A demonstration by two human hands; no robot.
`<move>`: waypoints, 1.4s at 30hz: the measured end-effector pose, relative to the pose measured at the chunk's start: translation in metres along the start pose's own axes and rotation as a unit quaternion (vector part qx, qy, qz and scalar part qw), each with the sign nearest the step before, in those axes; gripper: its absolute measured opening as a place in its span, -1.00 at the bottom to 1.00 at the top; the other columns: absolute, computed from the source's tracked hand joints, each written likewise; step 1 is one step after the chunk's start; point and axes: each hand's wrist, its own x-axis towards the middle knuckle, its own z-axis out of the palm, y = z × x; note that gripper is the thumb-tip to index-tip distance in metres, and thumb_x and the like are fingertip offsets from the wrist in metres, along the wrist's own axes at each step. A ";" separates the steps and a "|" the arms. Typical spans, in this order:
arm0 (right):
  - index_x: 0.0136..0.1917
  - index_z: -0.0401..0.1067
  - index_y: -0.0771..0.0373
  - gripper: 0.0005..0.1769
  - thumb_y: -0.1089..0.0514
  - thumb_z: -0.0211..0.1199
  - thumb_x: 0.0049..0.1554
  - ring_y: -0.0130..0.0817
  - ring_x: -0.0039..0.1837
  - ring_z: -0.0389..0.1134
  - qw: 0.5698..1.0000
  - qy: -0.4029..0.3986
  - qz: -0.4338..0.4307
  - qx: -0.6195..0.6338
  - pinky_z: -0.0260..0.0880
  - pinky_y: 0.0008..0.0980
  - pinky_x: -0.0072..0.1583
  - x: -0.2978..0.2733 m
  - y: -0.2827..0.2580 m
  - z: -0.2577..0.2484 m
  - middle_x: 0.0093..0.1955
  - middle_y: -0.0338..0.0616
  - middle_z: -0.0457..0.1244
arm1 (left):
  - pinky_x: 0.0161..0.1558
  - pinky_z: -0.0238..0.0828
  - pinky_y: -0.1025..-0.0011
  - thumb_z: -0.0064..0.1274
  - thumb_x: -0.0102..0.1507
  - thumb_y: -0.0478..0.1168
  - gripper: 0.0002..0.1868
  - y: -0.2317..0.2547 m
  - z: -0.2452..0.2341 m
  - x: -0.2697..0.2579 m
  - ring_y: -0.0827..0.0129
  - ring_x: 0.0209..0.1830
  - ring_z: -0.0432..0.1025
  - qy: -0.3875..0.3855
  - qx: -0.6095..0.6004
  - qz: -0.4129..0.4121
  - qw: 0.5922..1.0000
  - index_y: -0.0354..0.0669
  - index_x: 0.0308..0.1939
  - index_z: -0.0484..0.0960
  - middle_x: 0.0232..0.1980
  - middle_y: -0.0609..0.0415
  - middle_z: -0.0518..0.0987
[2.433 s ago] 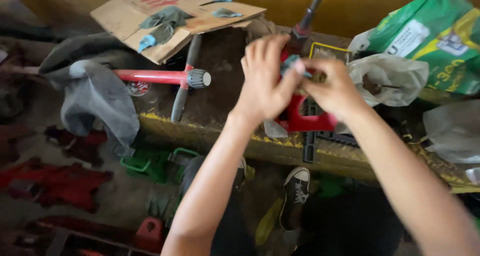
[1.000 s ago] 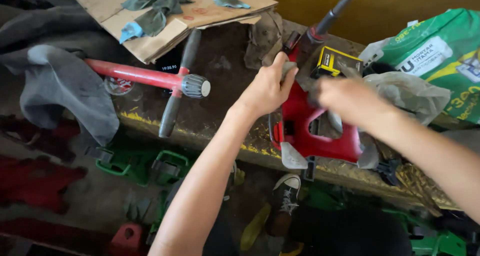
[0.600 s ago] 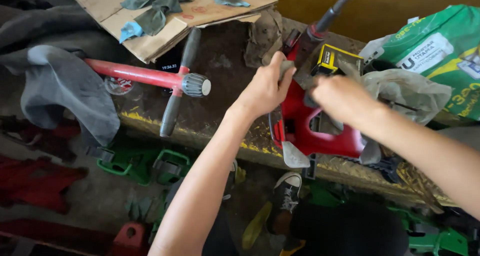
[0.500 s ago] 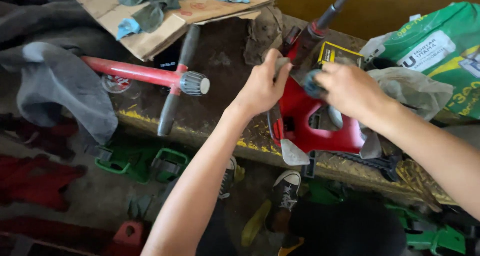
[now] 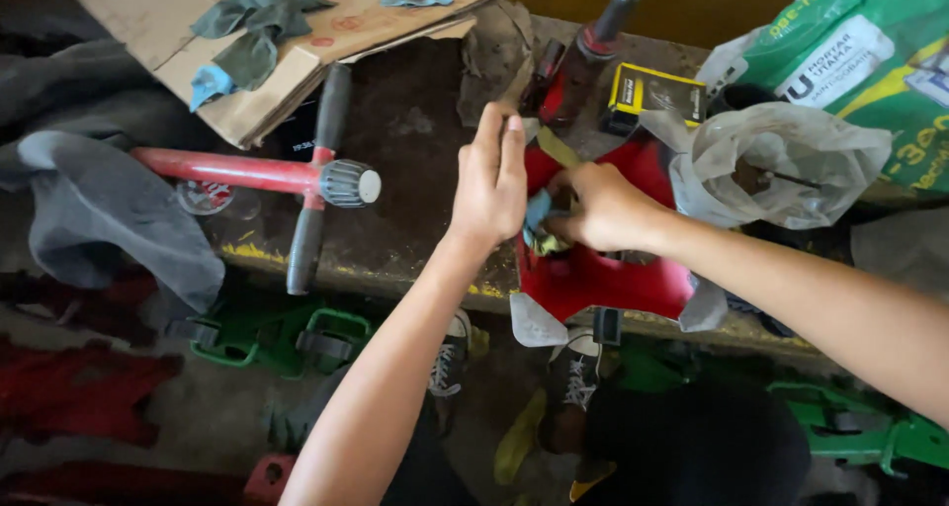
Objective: The person scrubs a red metal part with a blue cloth and a yellow abrasive pad, cleaning its surfaces and edges. They then pick up a black metal part and begin cleaning it as well.
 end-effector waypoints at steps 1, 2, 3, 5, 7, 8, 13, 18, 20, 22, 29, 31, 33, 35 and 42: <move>0.01 0.57 0.31 -0.67 0.18 0.49 -0.04 -0.28 -0.10 0.45 1.000 0.000 0.003 0.002 0.44 -0.29 0.02 -0.003 -0.005 -0.005 -0.13 0.08 0.43 | -0.46 0.20 0.19 -0.16 0.51 -0.21 -0.87 0.005 0.000 0.000 -0.01 -0.47 0.43 -0.003 -0.001 -0.001 1.000 -0.18 -0.04 0.44 -0.45 -0.19 0.47; 0.02 0.56 0.32 -0.71 0.21 0.44 0.00 -0.33 -0.08 0.43 0.997 0.036 -0.038 0.059 0.44 -0.30 0.03 -0.007 -0.011 -0.009 -0.12 0.03 0.44 | -0.48 0.20 0.19 -0.19 0.50 -0.22 -0.87 0.009 0.000 0.001 0.08 -0.54 0.40 -0.018 -0.020 -0.019 0.999 -0.19 -0.04 0.42 -0.48 -0.16 0.44; 0.02 0.56 0.32 -0.75 0.25 0.40 0.04 -0.39 -0.06 0.41 0.988 0.070 -0.080 0.115 0.44 -0.31 0.05 -0.009 -0.017 -0.014 -0.11 -0.03 0.45 | -0.49 0.20 0.20 -0.21 0.49 -0.22 -0.87 0.013 -0.001 0.001 0.16 -0.61 0.37 -0.029 -0.039 -0.037 0.998 -0.20 -0.04 0.40 -0.52 -0.14 0.42; 0.01 0.55 0.33 -0.75 0.25 0.41 0.04 -0.44 -0.06 0.41 0.980 0.078 -0.109 0.150 0.44 -0.34 0.05 -0.013 -0.019 -0.016 -0.10 -0.09 0.45 | -0.46 0.23 0.21 -0.21 0.49 -0.21 -0.85 0.012 0.001 0.000 0.17 -0.58 0.39 -0.026 -0.052 -0.024 0.998 -0.19 -0.05 0.41 -0.50 -0.12 0.43; 0.01 0.55 0.34 -0.74 0.25 0.42 0.03 -0.49 -0.05 0.40 0.969 0.088 -0.137 0.185 0.43 -0.37 0.06 -0.020 -0.023 -0.018 -0.10 -0.16 0.45 | -0.44 0.27 0.21 -0.22 0.50 -0.20 -0.84 0.007 0.000 0.000 0.18 -0.56 0.40 -0.023 -0.064 -0.008 0.998 -0.19 -0.06 0.42 -0.48 -0.11 0.44; -0.02 0.57 0.33 -0.73 0.22 0.47 0.00 -0.51 -0.08 0.41 0.973 0.037 -0.130 0.189 0.43 -0.40 0.04 -0.026 -0.024 -0.019 -0.13 -0.18 0.45 | -0.44 0.22 0.20 -0.22 0.50 -0.19 -0.83 0.003 -0.001 0.000 0.11 -0.54 0.33 -0.023 -0.048 -0.024 0.998 -0.21 -0.05 0.43 -0.49 -0.14 0.41; -0.08 0.61 0.31 -0.73 0.15 0.51 -0.03 -0.57 -0.17 0.41 0.963 -0.087 -0.097 0.235 0.44 -0.46 -0.05 -0.048 -0.041 -0.022 -0.21 -0.22 0.46 | -0.46 0.16 0.18 -0.20 0.48 -0.15 -0.78 -0.005 0.003 -0.001 0.02 -0.57 0.35 -0.012 0.011 -0.071 0.997 -0.22 -0.07 0.47 -0.53 -0.18 0.40; -0.11 0.63 0.32 -0.70 0.15 0.54 -0.11 -0.57 -0.25 0.38 0.967 -0.160 -0.091 0.178 0.44 -0.44 -0.14 -0.047 -0.036 -0.015 -0.27 -0.22 0.47 | -0.26 0.23 0.01 -0.22 0.48 -0.08 -0.70 0.013 -0.005 0.002 -0.16 -0.37 0.43 -0.036 0.043 -0.127 0.990 -0.24 -0.03 0.50 -0.38 -0.32 0.49; -0.10 0.62 0.33 -0.67 0.15 0.54 -0.13 -0.52 -0.25 0.39 0.969 -0.172 -0.092 0.153 0.43 -0.41 -0.14 -0.036 -0.027 -0.011 -0.28 -0.17 0.46 | -0.23 0.27 0.03 -0.21 0.49 -0.10 -0.73 0.002 0.001 0.001 -0.17 -0.31 0.43 -0.021 0.060 -0.079 0.995 -0.22 -0.01 0.50 -0.32 -0.28 0.55; -0.09 0.61 0.34 -0.65 0.15 0.54 -0.15 -0.46 -0.25 0.39 0.969 -0.188 -0.096 0.127 0.43 -0.38 -0.15 -0.023 -0.016 0.000 -0.29 -0.12 0.46 | -0.20 0.30 0.04 -0.20 0.50 -0.11 -0.75 -0.008 0.002 -0.002 -0.18 -0.24 0.43 -0.003 0.079 -0.033 0.996 -0.20 0.00 0.51 -0.26 -0.24 0.60; -0.04 0.60 0.22 -0.63 0.11 0.48 -0.14 0.00 -0.06 0.47 0.983 -0.151 -0.037 -0.099 0.47 -0.16 0.04 0.004 0.008 0.016 -0.16 0.10 0.43 | -0.44 0.24 0.02 -0.23 0.48 -0.16 -0.79 0.012 0.003 0.004 -0.21 -0.47 0.46 -0.024 0.018 -0.041 0.999 -0.21 -0.06 0.44 -0.46 -0.27 0.49; -0.04 0.60 0.19 -0.68 0.14 0.44 -0.11 0.06 -0.03 0.47 0.983 -0.141 -0.018 -0.115 0.48 -0.12 0.06 0.005 0.010 0.015 -0.15 0.12 0.43 | -0.43 0.29 0.00 -0.25 0.46 -0.15 -0.78 0.015 0.002 0.004 -0.21 -0.44 0.50 -0.025 0.014 -0.057 0.998 -0.19 -0.03 0.44 -0.46 -0.27 0.51; -0.04 0.58 0.20 -0.68 0.21 0.40 -0.13 0.14 0.00 0.44 0.991 -0.072 -0.037 -0.104 0.47 -0.07 0.06 0.002 0.015 0.017 -0.13 0.18 0.40 | -0.36 0.30 -0.03 -0.25 0.49 -0.14 -0.80 0.015 0.003 0.004 -0.23 -0.36 0.51 -0.033 0.034 -0.046 0.998 -0.17 -0.05 0.42 -0.43 -0.29 0.53; -0.05 0.57 0.23 -0.69 0.24 0.38 -0.13 0.17 0.02 0.43 0.993 -0.025 -0.075 -0.088 0.46 -0.05 0.06 -0.009 0.006 0.010 -0.13 0.20 0.39 | -0.35 0.31 -0.03 -0.25 0.49 -0.14 -0.80 0.016 0.002 0.004 -0.24 -0.34 0.50 -0.034 0.035 -0.039 0.998 -0.17 -0.05 0.43 -0.41 -0.29 0.54; -0.09 0.53 0.26 -0.77 0.27 0.33 -0.08 0.21 0.04 0.40 0.978 -0.100 -0.054 -0.173 0.44 0.02 0.08 0.005 0.014 0.025 -0.12 0.22 0.37 | -0.34 0.32 -0.03 -0.26 0.49 -0.13 -0.78 0.020 0.001 0.006 -0.24 -0.36 0.51 -0.046 0.043 -0.063 0.996 -0.17 -0.06 0.43 -0.43 -0.28 0.55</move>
